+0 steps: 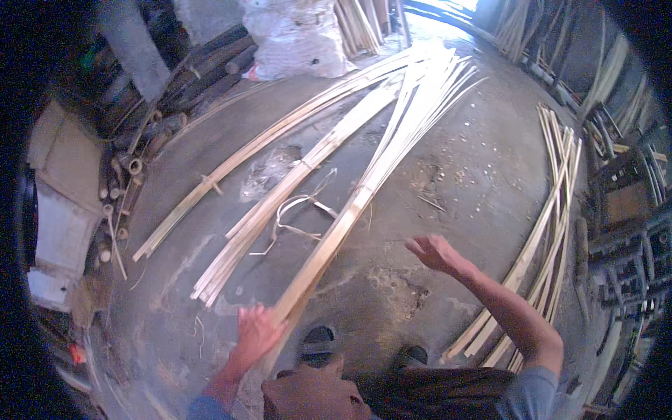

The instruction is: The person gathers and aligns thin wooden strips on a concrete floor in a workshop. They repeatedly pick up, inspect, and place the strips into a neat pile, occasionally moving aside other materials to continue the task.

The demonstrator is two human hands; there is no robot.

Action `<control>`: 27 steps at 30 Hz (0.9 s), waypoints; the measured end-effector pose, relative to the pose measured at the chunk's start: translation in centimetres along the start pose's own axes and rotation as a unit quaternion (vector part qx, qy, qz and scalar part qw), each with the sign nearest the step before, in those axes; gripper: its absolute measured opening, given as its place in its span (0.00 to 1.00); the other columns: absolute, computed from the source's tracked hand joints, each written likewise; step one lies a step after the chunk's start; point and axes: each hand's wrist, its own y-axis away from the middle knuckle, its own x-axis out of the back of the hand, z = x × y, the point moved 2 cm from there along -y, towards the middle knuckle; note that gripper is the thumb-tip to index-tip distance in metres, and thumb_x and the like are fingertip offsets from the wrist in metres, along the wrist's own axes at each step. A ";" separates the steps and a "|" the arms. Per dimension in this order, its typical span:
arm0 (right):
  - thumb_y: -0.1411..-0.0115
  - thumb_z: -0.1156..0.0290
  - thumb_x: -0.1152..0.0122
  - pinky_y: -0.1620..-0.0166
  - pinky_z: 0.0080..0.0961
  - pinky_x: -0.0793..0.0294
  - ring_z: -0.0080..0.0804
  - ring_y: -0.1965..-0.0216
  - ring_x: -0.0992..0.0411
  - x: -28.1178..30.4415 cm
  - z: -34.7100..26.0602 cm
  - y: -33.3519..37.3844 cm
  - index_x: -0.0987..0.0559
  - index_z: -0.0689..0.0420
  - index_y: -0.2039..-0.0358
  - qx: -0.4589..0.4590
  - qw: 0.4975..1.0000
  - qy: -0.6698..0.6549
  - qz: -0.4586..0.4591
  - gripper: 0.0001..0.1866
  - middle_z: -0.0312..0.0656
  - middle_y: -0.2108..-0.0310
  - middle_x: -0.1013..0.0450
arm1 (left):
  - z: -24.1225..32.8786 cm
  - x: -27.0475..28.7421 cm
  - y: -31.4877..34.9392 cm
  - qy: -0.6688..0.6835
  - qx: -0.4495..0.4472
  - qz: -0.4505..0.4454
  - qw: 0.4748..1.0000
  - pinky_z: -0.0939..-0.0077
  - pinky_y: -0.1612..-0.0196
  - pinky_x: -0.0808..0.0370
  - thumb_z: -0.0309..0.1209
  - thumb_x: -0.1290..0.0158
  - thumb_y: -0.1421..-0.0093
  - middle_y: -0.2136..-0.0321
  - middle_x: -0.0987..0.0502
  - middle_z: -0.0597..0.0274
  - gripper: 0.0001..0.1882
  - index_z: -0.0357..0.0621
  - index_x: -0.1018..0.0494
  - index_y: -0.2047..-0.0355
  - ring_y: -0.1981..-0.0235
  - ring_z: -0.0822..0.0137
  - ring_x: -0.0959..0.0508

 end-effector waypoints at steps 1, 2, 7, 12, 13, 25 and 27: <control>0.30 0.47 0.57 0.60 0.44 0.28 0.56 0.61 0.24 -0.3 -0.6 -2.4 0.23 0.63 0.59 -0.055 0.996 -0.066 -0.026 0.29 0.60 0.62 0.24 | 0.6 0.0 1.6 0.015 0.017 -0.031 0.999 0.52 0.55 0.37 0.54 0.46 0.41 0.66 0.26 0.53 0.25 0.43 0.24 0.60 0.59 0.56 0.26; 0.30 0.42 0.62 0.58 0.44 0.27 0.52 0.60 0.24 -2.3 0.5 -5.8 0.24 0.62 0.55 -0.080 0.979 -0.187 0.030 0.32 0.56 0.61 0.24 | 1.2 0.3 2.1 0.032 0.030 -0.056 0.997 0.53 0.56 0.38 0.55 0.46 0.41 0.66 0.26 0.54 0.25 0.43 0.24 0.61 0.60 0.56 0.26; 0.39 0.25 0.74 0.56 0.45 0.21 0.45 0.58 0.26 -11.3 -4.6 -11.4 0.33 0.55 0.43 -0.071 0.586 -0.802 0.092 0.47 0.49 0.61 0.29 | 3.3 0.6 6.0 0.090 0.049 -0.106 0.989 0.55 0.55 0.38 0.51 0.42 0.44 0.70 0.28 0.53 0.24 0.40 0.25 0.67 0.62 0.55 0.27; 0.47 0.21 0.56 0.68 0.33 0.18 0.31 0.72 0.24 -14.7 -9.1 -12.5 0.30 0.57 0.52 -0.031 0.438 -0.894 0.089 0.47 0.41 0.70 0.26 | 3.7 0.3 9.5 0.070 0.140 0.042 0.987 0.52 0.47 0.37 0.59 0.38 0.52 0.53 0.30 0.48 0.45 0.39 0.34 0.42 0.53 0.51 0.28; 0.46 0.22 0.56 0.69 0.34 0.18 0.31 0.72 0.25 -14.1 -9.8 -12.3 0.31 0.57 0.52 -0.024 0.432 -0.897 0.091 0.46 0.41 0.70 0.26 | 3.8 0.0 9.5 0.051 0.137 0.050 0.988 0.52 0.45 0.36 0.59 0.37 0.53 0.50 0.32 0.48 0.49 0.41 0.39 0.39 0.52 0.49 0.29; 0.41 0.25 0.60 0.63 0.32 0.21 0.29 0.69 0.26 -9.5 -23.3 -4.5 0.31 0.58 0.52 -0.014 0.524 -0.848 0.077 0.43 0.40 0.68 0.27 | -4.3 -6.9 16.6 0.083 0.111 0.121 0.983 0.51 0.48 0.28 0.42 0.39 0.53 0.49 0.30 0.39 0.49 0.36 0.47 0.34 0.50 0.42 0.27; 0.40 0.27 0.60 0.64 0.32 0.22 0.28 0.69 0.26 -10.5 -23.3 -5.1 0.30 0.57 0.53 -0.013 0.535 -0.842 0.071 0.42 0.41 0.68 0.27 | -5.7 -9.3 15.0 0.110 0.074 0.155 0.979 0.51 0.48 0.29 0.40 0.38 0.55 0.48 0.30 0.38 0.50 0.34 0.47 0.34 0.50 0.40 0.27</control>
